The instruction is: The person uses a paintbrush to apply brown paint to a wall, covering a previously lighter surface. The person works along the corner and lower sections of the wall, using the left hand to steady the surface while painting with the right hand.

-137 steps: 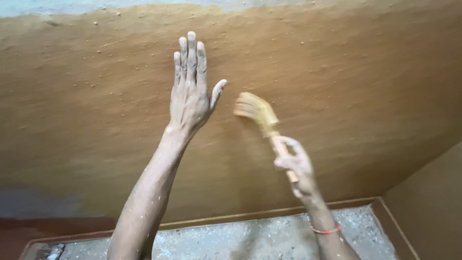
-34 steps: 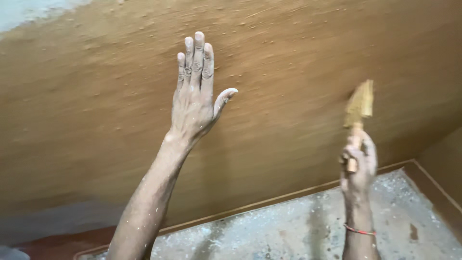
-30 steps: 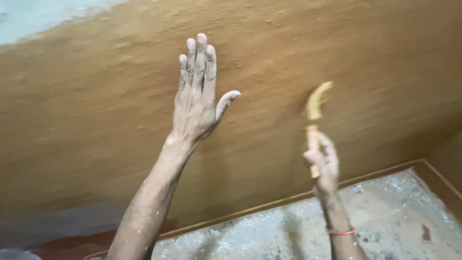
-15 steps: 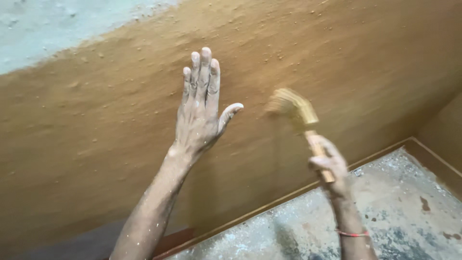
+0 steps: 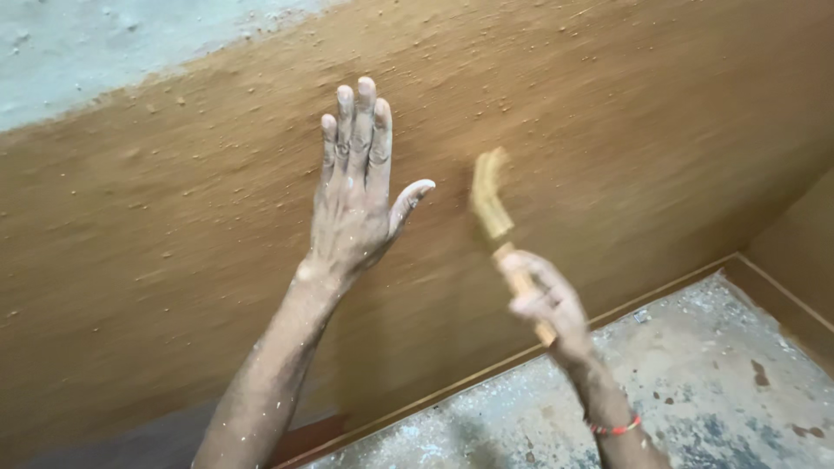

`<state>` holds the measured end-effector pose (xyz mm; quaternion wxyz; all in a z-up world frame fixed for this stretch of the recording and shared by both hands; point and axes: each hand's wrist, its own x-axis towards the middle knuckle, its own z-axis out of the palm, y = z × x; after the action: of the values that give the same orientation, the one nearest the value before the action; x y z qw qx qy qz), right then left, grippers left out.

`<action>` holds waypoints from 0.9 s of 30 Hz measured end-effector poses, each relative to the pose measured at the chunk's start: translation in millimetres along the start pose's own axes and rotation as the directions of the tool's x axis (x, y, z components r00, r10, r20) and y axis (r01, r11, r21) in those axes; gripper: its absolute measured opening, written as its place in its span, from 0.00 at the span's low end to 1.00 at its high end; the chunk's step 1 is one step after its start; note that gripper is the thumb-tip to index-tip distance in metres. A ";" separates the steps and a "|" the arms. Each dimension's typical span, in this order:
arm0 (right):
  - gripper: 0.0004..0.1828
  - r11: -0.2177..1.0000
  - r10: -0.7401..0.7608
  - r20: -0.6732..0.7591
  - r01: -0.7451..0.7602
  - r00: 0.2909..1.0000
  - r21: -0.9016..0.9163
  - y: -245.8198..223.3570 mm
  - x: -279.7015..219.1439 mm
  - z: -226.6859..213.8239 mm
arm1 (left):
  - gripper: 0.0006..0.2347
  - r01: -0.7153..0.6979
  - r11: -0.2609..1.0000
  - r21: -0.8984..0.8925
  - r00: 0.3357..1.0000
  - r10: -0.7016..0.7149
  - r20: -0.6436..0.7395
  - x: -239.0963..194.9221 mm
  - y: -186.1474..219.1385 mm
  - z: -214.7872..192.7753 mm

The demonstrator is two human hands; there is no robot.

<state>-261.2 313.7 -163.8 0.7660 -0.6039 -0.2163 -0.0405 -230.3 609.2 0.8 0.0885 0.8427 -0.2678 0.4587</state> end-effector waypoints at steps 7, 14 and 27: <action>0.38 0.962 0.248 0.145 -0.262 0.958 0.080 -11.7 -2.1 -6.2 | 0.44 -0.030 0.998 0.063 1.000 0.031 -0.005 26.4 10.9 0.2; 0.36 0.945 -0.090 -0.341 0.188 0.936 0.266 -54.2 17.7 -117.0 | 0.43 0.004 0.993 0.117 1.000 -0.006 0.020 24.9 10.5 6.7; 0.38 0.986 0.129 0.139 -0.142 0.982 0.089 -32.5 28.2 -53.3 | 0.44 0.072 0.990 0.122 0.997 -0.077 0.032 17.5 20.7 20.0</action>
<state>-231.2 260.4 -133.0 0.7798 -0.5801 -0.2269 0.0629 -219.2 577.4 1.9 0.0495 0.8642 -0.2094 0.4548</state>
